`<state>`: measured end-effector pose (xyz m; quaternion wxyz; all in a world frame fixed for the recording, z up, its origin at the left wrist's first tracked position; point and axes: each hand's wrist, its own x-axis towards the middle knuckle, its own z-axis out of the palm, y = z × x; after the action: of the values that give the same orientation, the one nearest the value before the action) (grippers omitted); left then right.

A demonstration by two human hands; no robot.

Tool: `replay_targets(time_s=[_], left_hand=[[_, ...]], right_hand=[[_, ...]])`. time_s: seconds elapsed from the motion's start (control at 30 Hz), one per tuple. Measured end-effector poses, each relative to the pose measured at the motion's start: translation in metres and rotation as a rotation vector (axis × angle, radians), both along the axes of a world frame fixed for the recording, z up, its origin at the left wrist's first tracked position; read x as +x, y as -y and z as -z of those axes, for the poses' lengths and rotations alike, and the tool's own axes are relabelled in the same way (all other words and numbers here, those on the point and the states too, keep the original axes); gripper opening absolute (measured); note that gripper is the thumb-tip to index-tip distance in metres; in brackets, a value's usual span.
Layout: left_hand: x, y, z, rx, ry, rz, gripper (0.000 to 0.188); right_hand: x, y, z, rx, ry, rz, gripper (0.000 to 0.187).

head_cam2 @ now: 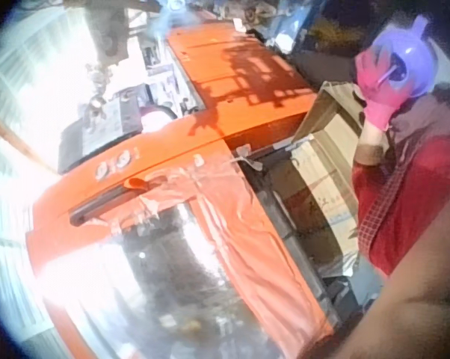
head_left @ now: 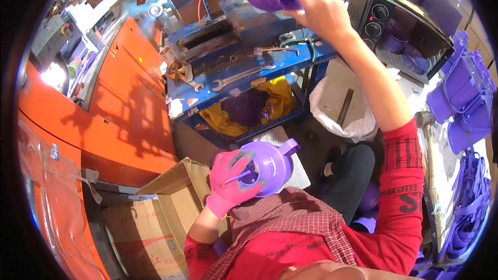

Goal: The person repeatedly assembles purple plastic watering cans by inserting a handle into the body, tapping it with a hammer, and placing the finished unit on a nearby surface. The process is repeated multiple times in a loop.

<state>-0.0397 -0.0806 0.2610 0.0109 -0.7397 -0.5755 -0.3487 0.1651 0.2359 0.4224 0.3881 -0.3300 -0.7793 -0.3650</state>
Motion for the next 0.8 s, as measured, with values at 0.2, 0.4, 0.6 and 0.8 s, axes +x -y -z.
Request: replay_targets(time_s=[0.2,0.4,0.6,0.8], left_hand=[[0.003,0.022,-0.002,0.066,0.097,0.042,0.072],[0.000,0.058,0.013,0.068,0.137,-0.050,0.075],[0.007,0.057,0.044,0.006,0.336,-0.199,0.073],[0.026,-0.019,0.104,-0.023,0.159,-0.368,0.068]], right_hand=[[-0.032,-0.024,-0.013,0.057,-0.052,0.015,0.080],[-0.051,-0.030,-0.009,0.105,-0.064,-0.005,0.086],[-0.025,-0.004,0.002,-0.213,-0.321,-0.085,0.083],[0.085,0.034,0.074,-0.182,-0.274,-0.253,0.059]])
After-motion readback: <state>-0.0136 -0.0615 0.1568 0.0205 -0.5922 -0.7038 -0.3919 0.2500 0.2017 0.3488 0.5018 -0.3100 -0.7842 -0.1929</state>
